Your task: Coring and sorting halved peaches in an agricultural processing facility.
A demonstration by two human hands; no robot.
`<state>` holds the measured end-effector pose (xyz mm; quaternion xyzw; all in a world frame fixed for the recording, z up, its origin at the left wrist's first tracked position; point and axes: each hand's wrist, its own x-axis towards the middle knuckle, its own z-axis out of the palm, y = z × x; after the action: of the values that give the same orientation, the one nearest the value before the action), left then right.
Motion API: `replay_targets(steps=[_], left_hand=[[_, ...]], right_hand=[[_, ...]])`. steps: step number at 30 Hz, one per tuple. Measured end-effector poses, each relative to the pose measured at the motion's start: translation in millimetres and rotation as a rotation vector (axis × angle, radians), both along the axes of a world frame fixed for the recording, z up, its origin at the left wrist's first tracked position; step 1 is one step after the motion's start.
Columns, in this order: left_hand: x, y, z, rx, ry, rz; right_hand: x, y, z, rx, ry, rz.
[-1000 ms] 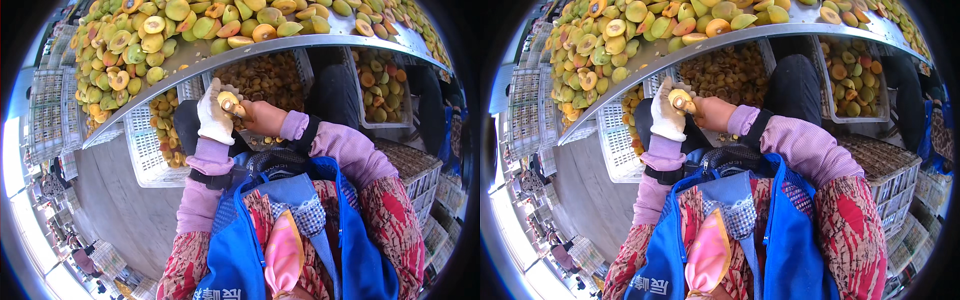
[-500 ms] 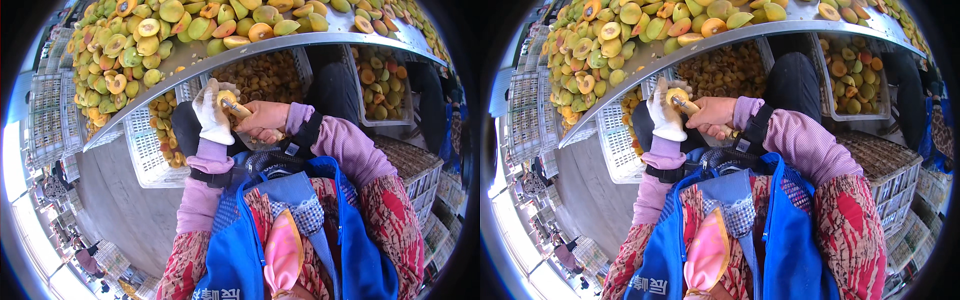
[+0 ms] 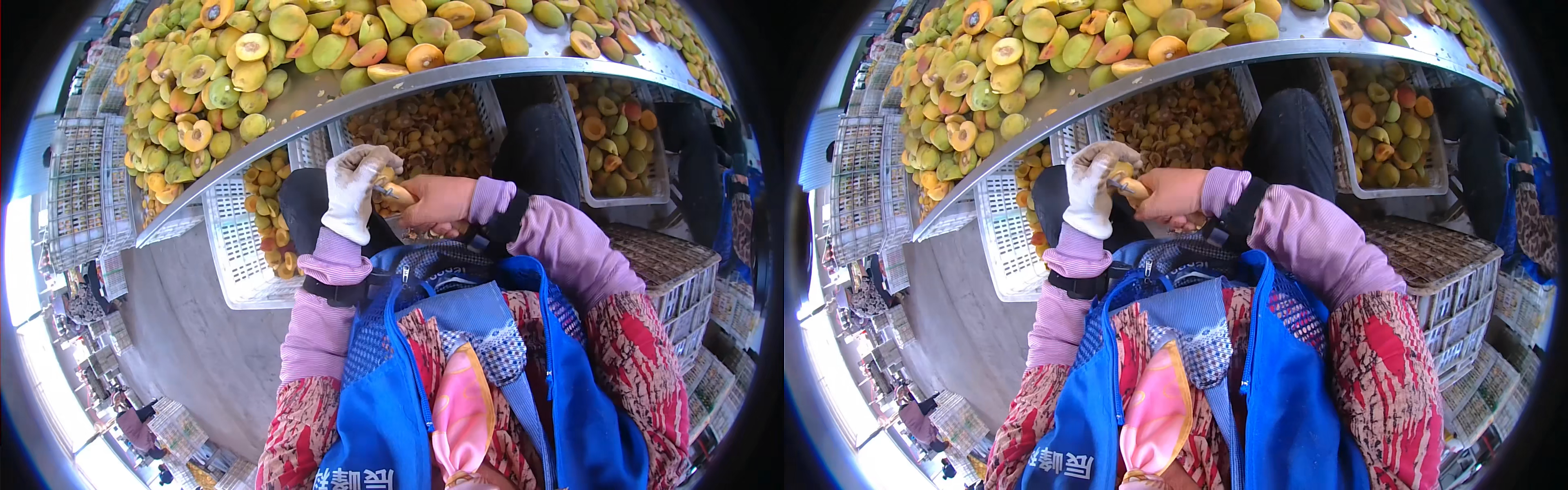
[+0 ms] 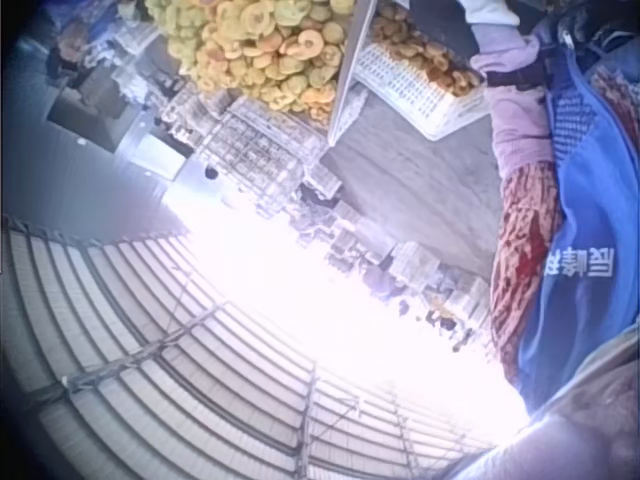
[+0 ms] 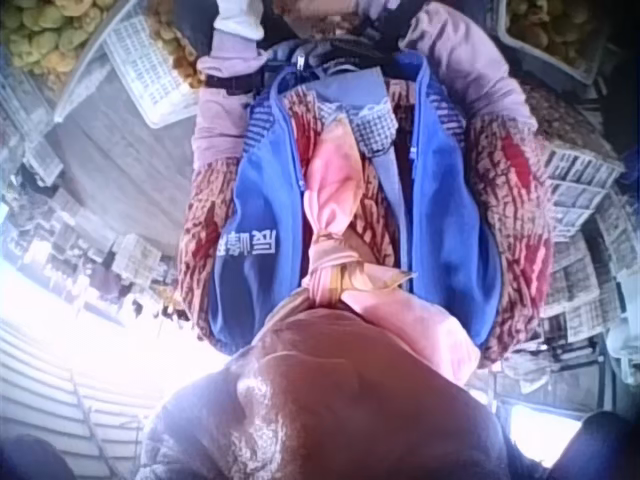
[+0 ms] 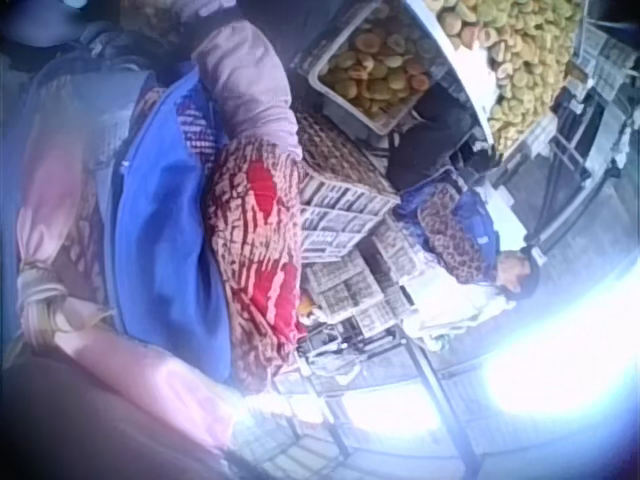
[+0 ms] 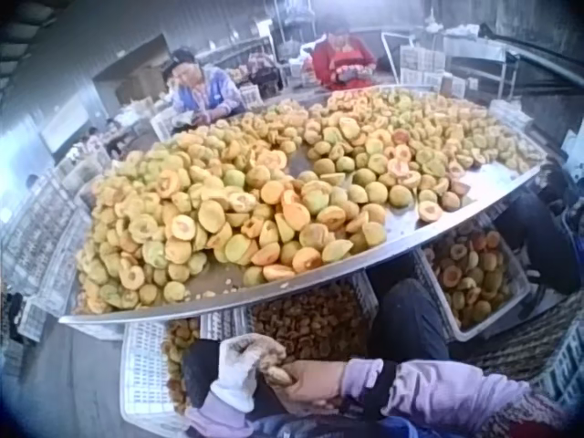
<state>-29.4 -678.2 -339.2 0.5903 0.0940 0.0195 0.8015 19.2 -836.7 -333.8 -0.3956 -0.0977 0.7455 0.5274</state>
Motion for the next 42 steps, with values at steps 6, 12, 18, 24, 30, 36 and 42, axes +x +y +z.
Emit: replay_targets(steps=[6,12,18,24,30,36,42], left_hand=[[-2,-6,2,0.098,-0.054,0.034],[-2,-14,2,-0.077,0.145,0.113],[6,-24,-22,-0.449,0.302,0.408],[6,8,-118,-0.028,0.151,0.381],[6,6,-7,-0.716,0.222,0.484],[-24,139,42,1.467,0.230,0.920],[37,197,37,1.564,0.347,0.471]], right_hand=[[-5,-9,5,0.028,0.223,-0.037],[-6,-8,21,-0.111,-0.377,0.029],[-21,7,-22,-0.247,-1.349,-0.107],[-3,22,-32,-0.504,-1.717,-0.220],[15,2,-81,-0.474,-1.463,-0.442],[-2,5,-93,-0.538,-1.358,-0.228],[6,22,-70,-0.401,-1.332,-0.409]])
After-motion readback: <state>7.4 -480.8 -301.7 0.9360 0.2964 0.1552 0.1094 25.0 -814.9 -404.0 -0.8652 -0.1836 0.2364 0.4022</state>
